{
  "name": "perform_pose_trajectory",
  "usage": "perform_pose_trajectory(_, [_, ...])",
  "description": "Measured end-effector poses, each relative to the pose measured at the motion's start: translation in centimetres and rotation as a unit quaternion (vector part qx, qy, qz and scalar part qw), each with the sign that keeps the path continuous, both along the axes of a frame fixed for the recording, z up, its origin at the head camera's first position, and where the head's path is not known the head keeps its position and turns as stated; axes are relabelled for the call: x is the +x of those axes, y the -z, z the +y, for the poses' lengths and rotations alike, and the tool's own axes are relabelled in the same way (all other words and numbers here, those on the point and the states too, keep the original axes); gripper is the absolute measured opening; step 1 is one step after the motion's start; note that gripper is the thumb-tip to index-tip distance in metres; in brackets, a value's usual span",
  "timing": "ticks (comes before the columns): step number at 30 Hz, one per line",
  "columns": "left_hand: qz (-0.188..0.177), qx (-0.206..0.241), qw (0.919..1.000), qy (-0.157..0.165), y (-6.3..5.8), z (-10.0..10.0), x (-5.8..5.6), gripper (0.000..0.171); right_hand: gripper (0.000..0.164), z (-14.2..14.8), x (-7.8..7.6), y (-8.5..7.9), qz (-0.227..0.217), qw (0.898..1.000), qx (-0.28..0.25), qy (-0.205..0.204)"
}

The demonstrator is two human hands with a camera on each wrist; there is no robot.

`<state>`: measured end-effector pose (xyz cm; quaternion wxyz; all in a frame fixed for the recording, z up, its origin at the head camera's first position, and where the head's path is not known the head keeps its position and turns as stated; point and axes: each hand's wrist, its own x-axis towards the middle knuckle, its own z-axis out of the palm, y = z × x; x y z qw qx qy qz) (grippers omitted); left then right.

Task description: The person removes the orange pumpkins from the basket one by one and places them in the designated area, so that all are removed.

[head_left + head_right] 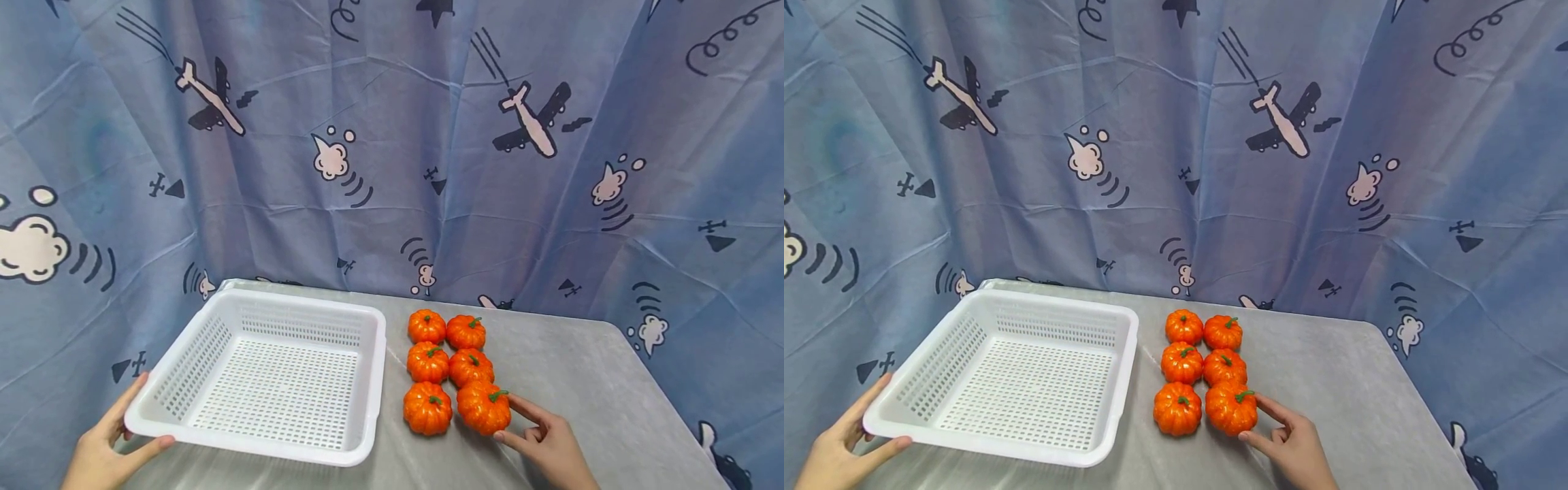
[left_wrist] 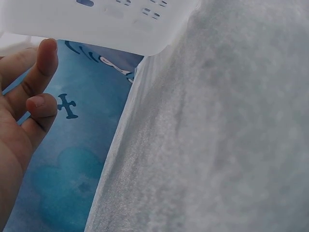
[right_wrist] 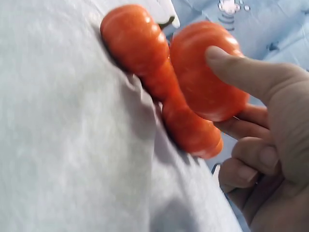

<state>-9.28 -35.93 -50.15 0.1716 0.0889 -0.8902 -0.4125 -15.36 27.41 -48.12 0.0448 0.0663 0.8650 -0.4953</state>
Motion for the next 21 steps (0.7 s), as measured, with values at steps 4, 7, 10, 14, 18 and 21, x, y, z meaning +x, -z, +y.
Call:
perform_pose_trajectory(4, [-0.007, -0.003, 1.0000, -0.004, -0.1, -0.1, 0.2, 0.110, 0.073, 0.5, -0.2, 1.0, -0.008, 1.000, 0.000, -0.020])
perform_pose_trajectory(7, [-0.016, -0.006, 0.9998, -0.008, -0.3, -0.2, 0.2, 0.111, 0.073, 0.7, -0.4, 1.6, -0.008, 0.999, -0.003, -0.031])
perform_pose_trajectory(10, [-0.029, -0.004, 0.9995, -0.011, -0.3, -0.2, 0.2, 0.111, 0.074, 0.9, -0.7, 2.2, -0.012, 0.999, -0.007, -0.037])
perform_pose_trajectory(14, [-0.046, -0.003, 0.9989, -0.013, -0.4, -0.3, 0.2, 0.111, 0.075, 0.9, -0.9, 3.0, -0.016, 0.999, -0.010, -0.043])
perform_pose_trajectory(18, [-0.054, -0.003, 0.9985, -0.008, -0.3, -0.4, 0.2, 0.111, 0.076, 0.7, -0.8, 3.3, -0.019, 0.999, 0.002, -0.044])
perform_pose_trajectory(21, [-0.060, -0.003, 0.9982, -0.004, -0.4, -0.6, 0.2, 0.112, 0.077, 0.6, -0.7, 3.4, -0.019, 0.999, 0.012, -0.048])
